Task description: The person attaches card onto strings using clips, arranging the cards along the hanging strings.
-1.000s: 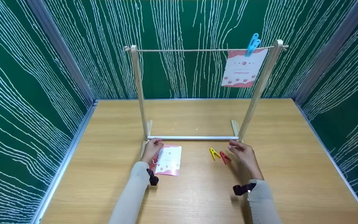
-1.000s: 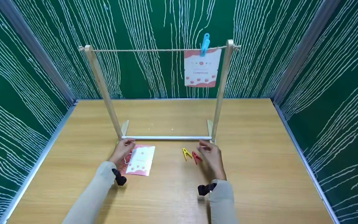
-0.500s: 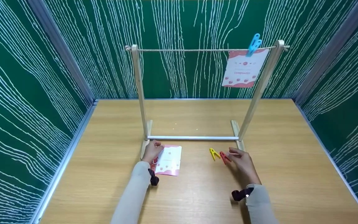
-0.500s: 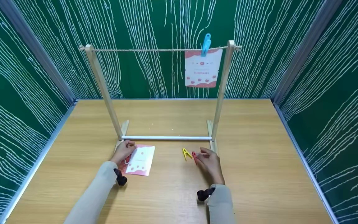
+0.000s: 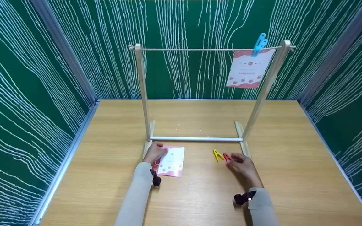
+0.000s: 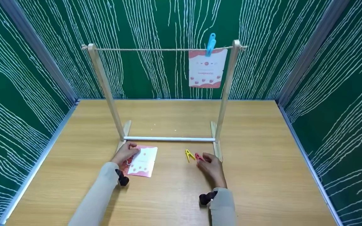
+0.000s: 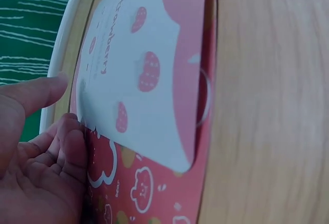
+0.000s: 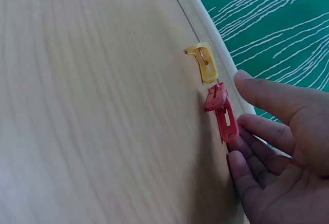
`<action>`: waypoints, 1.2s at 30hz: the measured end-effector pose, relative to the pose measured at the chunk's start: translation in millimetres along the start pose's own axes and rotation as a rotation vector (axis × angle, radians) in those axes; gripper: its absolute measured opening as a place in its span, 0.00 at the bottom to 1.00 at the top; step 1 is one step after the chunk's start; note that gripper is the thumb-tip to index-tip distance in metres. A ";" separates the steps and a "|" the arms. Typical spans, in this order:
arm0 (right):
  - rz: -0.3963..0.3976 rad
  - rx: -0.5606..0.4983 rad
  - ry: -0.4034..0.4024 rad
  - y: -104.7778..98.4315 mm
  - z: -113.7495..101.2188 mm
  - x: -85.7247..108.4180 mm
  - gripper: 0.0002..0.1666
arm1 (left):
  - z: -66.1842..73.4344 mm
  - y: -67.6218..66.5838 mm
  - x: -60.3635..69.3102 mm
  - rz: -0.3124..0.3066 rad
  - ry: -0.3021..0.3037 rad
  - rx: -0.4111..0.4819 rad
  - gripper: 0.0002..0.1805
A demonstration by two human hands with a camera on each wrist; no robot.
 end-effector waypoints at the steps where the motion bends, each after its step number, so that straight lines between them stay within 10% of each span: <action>1: -0.005 0.003 0.009 0.5 0.5 0.2 0.36 | 0.4 0.0 -0.2 -0.005 0.006 -0.011 0.23; 36: 0.031 0.119 0.032 6.9 3.1 -2.2 0.32 | 4.4 0.4 3.0 -0.100 -0.058 -0.037 0.30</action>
Point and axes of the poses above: each hand's wrist, its own x-axis away from the middle knuckle, its own y-axis out of the palm, z = x × y, the point moved 6 cm from there along -x, towards the middle knuckle, and after that the axes turned 6 degrees about -z, right-handed, at the moved point
